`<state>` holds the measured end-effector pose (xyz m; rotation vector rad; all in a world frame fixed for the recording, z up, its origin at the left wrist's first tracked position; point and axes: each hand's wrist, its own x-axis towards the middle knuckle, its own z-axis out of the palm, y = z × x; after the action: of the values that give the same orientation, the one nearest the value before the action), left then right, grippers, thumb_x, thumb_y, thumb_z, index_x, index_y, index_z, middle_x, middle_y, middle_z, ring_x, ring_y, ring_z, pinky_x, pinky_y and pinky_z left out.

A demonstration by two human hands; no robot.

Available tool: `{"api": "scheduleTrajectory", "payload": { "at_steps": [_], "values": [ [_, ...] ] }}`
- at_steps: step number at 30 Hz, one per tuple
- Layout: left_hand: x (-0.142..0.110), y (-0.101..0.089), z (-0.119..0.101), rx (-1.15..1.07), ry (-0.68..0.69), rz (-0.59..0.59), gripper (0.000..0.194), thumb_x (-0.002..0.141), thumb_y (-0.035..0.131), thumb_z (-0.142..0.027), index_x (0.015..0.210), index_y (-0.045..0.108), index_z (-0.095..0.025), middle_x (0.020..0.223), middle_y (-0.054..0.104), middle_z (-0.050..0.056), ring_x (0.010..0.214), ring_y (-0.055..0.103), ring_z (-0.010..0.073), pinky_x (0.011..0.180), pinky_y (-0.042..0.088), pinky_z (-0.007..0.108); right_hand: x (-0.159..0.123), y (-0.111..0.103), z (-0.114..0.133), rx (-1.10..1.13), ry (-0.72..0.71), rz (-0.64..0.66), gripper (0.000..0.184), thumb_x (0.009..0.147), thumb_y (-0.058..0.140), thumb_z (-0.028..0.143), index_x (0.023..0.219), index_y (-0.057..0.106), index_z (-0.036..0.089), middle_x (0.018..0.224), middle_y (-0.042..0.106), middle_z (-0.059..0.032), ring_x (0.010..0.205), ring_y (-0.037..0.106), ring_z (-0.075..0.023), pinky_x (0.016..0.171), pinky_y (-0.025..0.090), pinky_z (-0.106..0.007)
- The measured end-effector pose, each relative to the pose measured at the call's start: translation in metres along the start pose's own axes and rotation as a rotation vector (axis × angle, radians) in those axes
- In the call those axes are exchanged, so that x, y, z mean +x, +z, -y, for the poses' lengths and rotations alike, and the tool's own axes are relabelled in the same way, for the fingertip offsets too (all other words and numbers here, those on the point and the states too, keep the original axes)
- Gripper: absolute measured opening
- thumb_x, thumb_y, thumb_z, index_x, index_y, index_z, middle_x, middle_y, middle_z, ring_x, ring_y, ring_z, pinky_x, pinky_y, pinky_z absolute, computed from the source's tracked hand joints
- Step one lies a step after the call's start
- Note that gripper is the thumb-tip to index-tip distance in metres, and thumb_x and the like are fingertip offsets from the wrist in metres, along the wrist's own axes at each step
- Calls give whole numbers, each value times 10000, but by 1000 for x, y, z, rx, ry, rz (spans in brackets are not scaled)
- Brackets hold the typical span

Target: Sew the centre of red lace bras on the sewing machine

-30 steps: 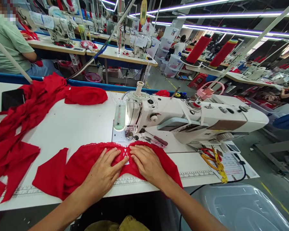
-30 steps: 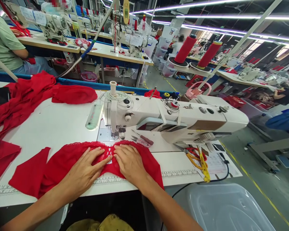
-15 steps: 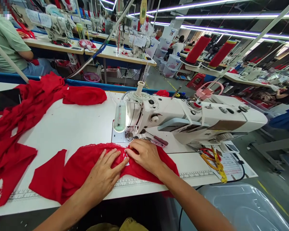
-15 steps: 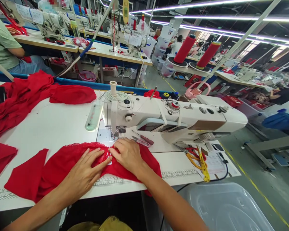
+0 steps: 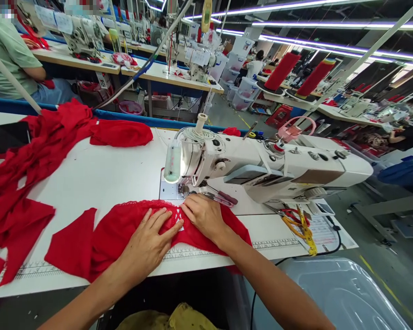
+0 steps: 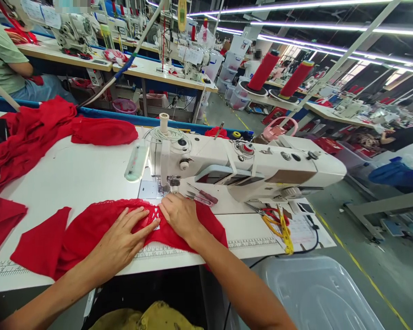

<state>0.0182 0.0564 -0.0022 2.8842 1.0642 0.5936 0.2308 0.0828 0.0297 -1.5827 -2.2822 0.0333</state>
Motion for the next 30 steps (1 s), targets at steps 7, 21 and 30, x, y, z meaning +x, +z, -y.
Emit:
{"api": "scheduleTrajectory", "payload": {
  "at_steps": [7, 21, 30],
  "values": [
    [5, -13, -6, -157, -53, -34, 421, 984, 438, -160, 1362, 577, -283, 1374, 551, 132, 1305, 517, 305, 1062, 470, 562, -15, -20, 4, 136, -5, -68, 171, 982, 523, 154, 941, 677, 216, 983, 734, -26, 910, 670, -175, 777, 504, -271],
    [26, -2, -3, -491, -189, -104, 170, 998, 449, -181, 1083, 596, -190, 1175, 577, 104, 1122, 580, 226, 987, 531, 403, -45, 7, -4, 373, -80, -97, 249, 926, 657, 266, 1170, 648, 223, 1325, 659, -89, 1220, 608, -255, 1097, 438, -470],
    [14, -7, 6, -350, 42, -2, 498, 929, 438, -32, 1279, 642, -322, 1464, 417, 106, 1352, 438, 303, 1039, 501, 467, -39, -3, -4, 298, -71, -54, 302, 925, 497, 71, 1114, 684, 215, 1267, 700, -46, 1177, 635, -208, 1034, 461, -405]
  ]
}}
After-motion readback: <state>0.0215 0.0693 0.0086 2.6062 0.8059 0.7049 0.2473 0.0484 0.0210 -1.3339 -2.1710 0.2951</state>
